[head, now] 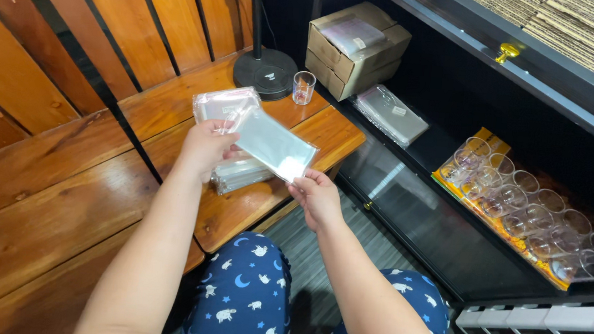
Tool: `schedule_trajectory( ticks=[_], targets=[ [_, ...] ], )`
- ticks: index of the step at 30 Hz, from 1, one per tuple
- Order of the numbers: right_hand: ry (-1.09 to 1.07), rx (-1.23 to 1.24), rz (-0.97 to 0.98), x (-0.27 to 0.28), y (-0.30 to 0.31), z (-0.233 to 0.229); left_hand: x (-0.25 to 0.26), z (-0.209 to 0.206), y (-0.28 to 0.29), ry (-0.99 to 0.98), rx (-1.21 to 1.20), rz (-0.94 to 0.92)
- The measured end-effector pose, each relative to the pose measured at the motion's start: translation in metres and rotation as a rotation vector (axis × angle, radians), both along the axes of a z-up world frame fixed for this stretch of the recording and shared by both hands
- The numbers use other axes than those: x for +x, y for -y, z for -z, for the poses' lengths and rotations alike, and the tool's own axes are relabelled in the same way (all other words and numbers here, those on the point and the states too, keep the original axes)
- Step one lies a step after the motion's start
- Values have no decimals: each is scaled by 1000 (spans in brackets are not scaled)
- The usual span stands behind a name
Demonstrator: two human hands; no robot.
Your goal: The person moves small clear glasses from a wooden bench to a shelf in a cabinet. Then, the person picks up stacks of plastic-wrapped items from the bench and places them into the cabinet.
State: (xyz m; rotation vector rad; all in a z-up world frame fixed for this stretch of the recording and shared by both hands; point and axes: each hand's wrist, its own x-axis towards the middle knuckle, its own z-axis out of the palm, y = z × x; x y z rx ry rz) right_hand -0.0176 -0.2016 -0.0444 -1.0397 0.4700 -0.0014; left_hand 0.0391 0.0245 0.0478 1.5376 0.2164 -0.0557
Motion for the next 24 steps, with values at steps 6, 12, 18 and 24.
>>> schedule_trajectory(
  ticks=[6,12,18,24],
  targets=[
    [72,51,108,0,13,-6,-1,2,39,29,-331,13],
    [62,76,208,2,46,-3,13,10,87,58,-285,16],
    [74,79,291,-3,73,-4,38,27,129,108,-118,48],
    [117,74,400,8,106,4,48,23,178,92,-123,53]
  ],
)
